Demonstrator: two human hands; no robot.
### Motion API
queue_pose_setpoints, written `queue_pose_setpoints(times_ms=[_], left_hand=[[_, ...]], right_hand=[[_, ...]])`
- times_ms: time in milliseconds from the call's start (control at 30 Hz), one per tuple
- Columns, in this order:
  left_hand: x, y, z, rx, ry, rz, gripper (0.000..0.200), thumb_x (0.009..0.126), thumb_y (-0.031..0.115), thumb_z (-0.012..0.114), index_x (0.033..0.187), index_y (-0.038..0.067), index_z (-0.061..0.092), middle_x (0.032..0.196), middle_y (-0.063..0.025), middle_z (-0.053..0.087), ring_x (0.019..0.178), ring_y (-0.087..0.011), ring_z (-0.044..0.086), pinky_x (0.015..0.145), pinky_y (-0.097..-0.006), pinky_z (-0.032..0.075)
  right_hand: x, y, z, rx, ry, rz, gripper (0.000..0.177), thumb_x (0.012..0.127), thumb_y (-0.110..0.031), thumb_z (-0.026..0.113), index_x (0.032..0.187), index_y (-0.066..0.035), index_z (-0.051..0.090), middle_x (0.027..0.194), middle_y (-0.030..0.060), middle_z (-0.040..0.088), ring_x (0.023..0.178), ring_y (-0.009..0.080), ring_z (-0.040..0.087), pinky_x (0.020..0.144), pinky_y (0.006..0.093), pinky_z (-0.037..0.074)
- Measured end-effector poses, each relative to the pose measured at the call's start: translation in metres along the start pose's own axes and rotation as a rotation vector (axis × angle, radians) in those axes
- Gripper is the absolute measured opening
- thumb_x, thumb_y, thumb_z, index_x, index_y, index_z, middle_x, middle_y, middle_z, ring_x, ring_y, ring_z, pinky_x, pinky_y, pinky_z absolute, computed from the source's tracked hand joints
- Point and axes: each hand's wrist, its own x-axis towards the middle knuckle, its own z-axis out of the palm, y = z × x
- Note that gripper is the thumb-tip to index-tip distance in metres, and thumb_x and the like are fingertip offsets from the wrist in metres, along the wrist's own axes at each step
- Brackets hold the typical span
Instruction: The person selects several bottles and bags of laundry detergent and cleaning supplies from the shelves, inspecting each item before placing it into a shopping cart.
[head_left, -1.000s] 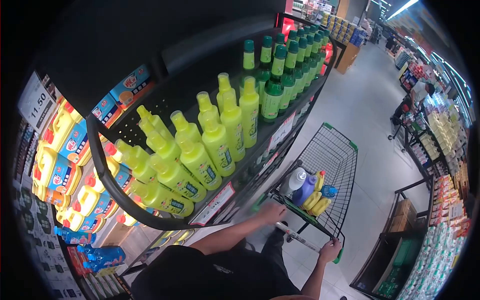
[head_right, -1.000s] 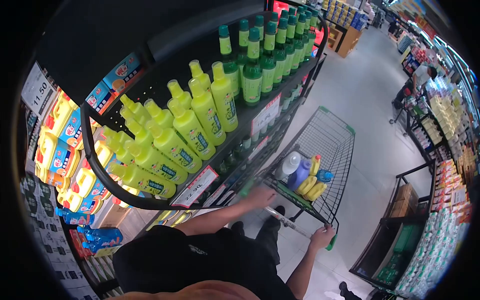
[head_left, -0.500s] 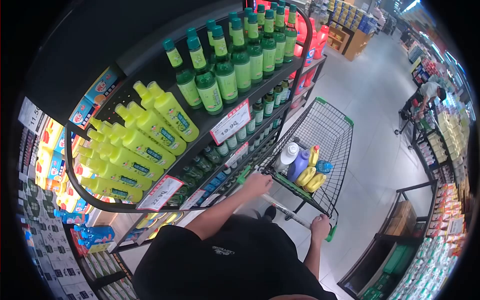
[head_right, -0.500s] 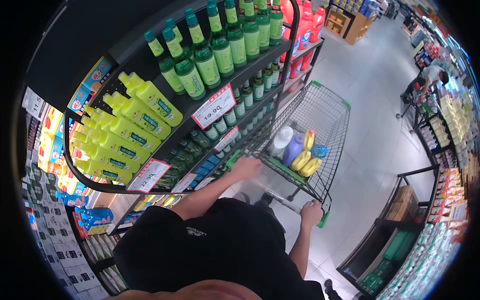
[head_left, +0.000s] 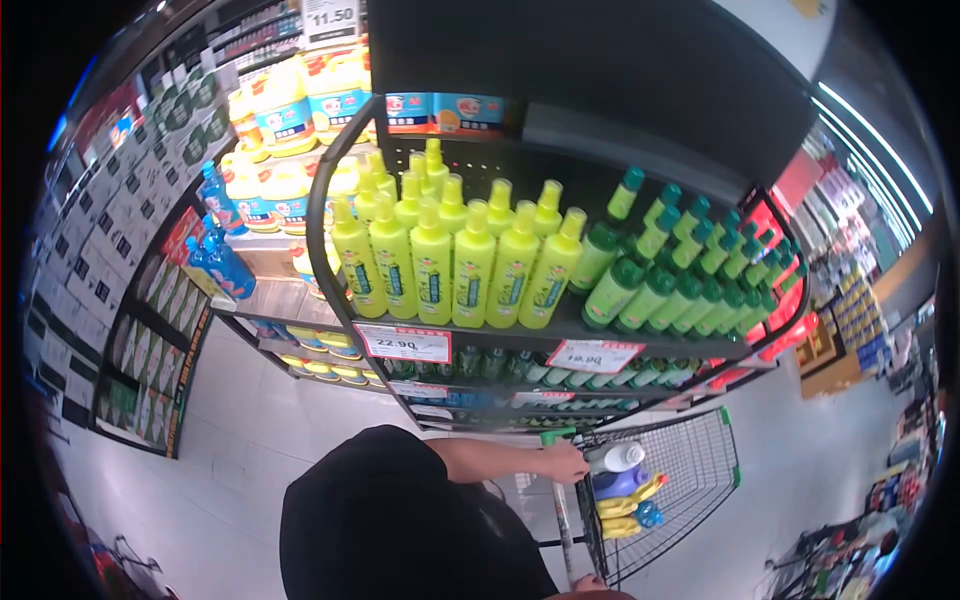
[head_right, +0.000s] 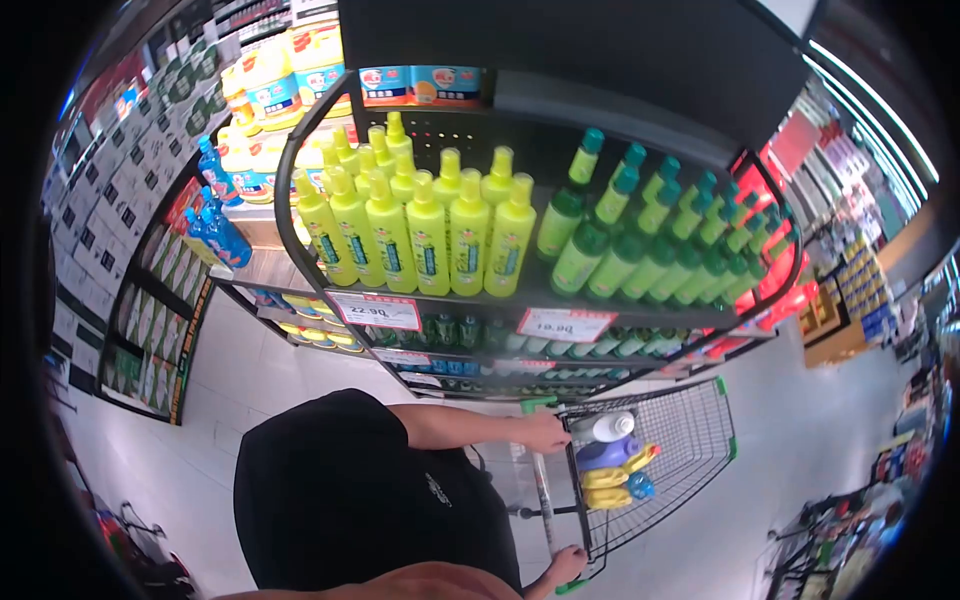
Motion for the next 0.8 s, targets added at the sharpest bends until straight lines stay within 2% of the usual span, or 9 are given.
queue_pose_setpoints(times_ms=[100,233,333,400,467,567,600,733,800], left_hand=[[0.004,0.0,0.004,-0.051,-0.006,0.036,0.019,0.089,0.027,0.062,0.086,0.01,0.068,0.075,-0.0171,0.07,0.073,-0.0396,0.07,0.066,-0.0538,0.055],[0.005,-0.005,0.008,-0.098,0.017,0.108,0.019,0.092,0.026,0.061,0.087,0.008,0.066,0.072,-0.0171,0.067,0.071,-0.0393,0.069,0.065,-0.0536,0.054],[-0.008,-0.01,0.01,-0.172,0.102,0.214,0.022,0.096,0.028,0.059,0.089,0.007,0.064,0.069,-0.0177,0.064,0.066,-0.0402,0.066,0.063,-0.055,0.053],[-0.019,-0.005,-0.005,-0.032,-0.099,0.181,0.022,0.099,0.03,0.059,0.099,0.009,0.064,0.084,-0.0129,0.067,0.088,-0.0334,0.068,0.08,-0.0515,0.052],[-0.036,-0.006,-0.021,0.071,-0.212,0.251,0.026,0.099,0.031,0.059,0.112,0.009,0.067,0.103,-0.0128,0.07,0.109,-0.0309,0.067,0.097,-0.0496,0.049],[-0.063,-0.025,-0.009,-0.03,0.278,0.561,0.041,0.099,0.027,0.062,0.128,-0.001,0.059,0.13,-0.0184,0.066,0.121,-0.0335,0.063,0.102,-0.0455,0.05],[-0.064,-0.034,0.002,-0.13,0.144,0.497,0.054,0.096,0.029,0.066,0.138,-0.001,0.051,0.142,-0.019,0.055,0.133,-0.0339,0.05,0.112,-0.0473,0.037],[-0.071,-0.035,0.001,-0.132,-0.147,0.386,0.065,0.093,0.029,0.07,0.145,0.0,0.044,0.15,-0.0199,0.045,0.142,-0.0345,0.039,0.118,-0.0482,0.029],[-0.072,-0.034,-0.001,-0.122,-0.197,0.381,0.072,0.091,0.029,0.072,0.148,0.0,0.041,0.154,-0.0204,0.04,0.146,-0.0348,0.033,0.121,-0.0487,0.024]], right_hand=[[0.031,0.046,0.021,0.218,0.149,-0.113,0.026,0.096,-0.011,0.058,0.109,0.007,0.071,0.109,0.025,0.071,0.1,0.0391,0.07,0.089,0.0454,0.056],[0.019,-0.071,-0.039,0.532,0.641,-0.341,0.022,0.095,0.001,0.059,0.113,0.009,0.069,0.109,0.0232,0.071,0.101,0.0357,0.069,0.089,0.0424,0.057],[0.01,-0.158,-0.084,0.649,0.754,-0.686,0.026,0.095,0.009,0.058,0.12,0.009,0.067,0.111,0.0201,0.072,0.104,0.0335,0.069,0.09,0.04,0.057],[-0.004,-0.216,-0.095,0.787,0.7,-0.739,0.026,0.094,0.01,0.056,0.118,0.008,0.067,0.111,0.0203,0.072,0.102,0.0342,0.069,0.088,0.0403,0.057],[-0.025,-0.267,-0.117,0.716,0.68,-1.111,0.033,0.089,0.013,0.057,0.12,0.008,0.066,0.109,0.0176,0.072,0.096,0.0334,0.069,0.082,0.0394,0.057],[-0.063,-0.343,-0.146,0.805,0.418,-1.494,0.033,0.086,0.015,0.058,0.117,0.008,0.066,0.111,0.0237,0.071,0.097,0.0367,0.07,0.084,0.0411,0.057],[-0.073,-0.365,-0.152,0.844,0.314,-1.598,0.033,0.085,0.016,0.058,0.115,0.007,0.066,0.111,0.0251,0.07,0.097,0.038,0.07,0.086,0.042,0.058],[-0.108,-0.44,-0.177,0.812,0.093,-1.685,0.055,0.086,0.011,0.063,0.14,0.008,0.053,0.139,0.0272,0.059,0.124,0.0411,0.061,0.098,0.045,0.055],[-0.118,-0.469,-0.181,0.857,-0.056,-1.594,0.075,0.089,0.007,0.065,0.156,0.007,0.032,0.156,0.0269,0.043,0.141,0.0408,0.048,0.109,0.0472,0.048]])
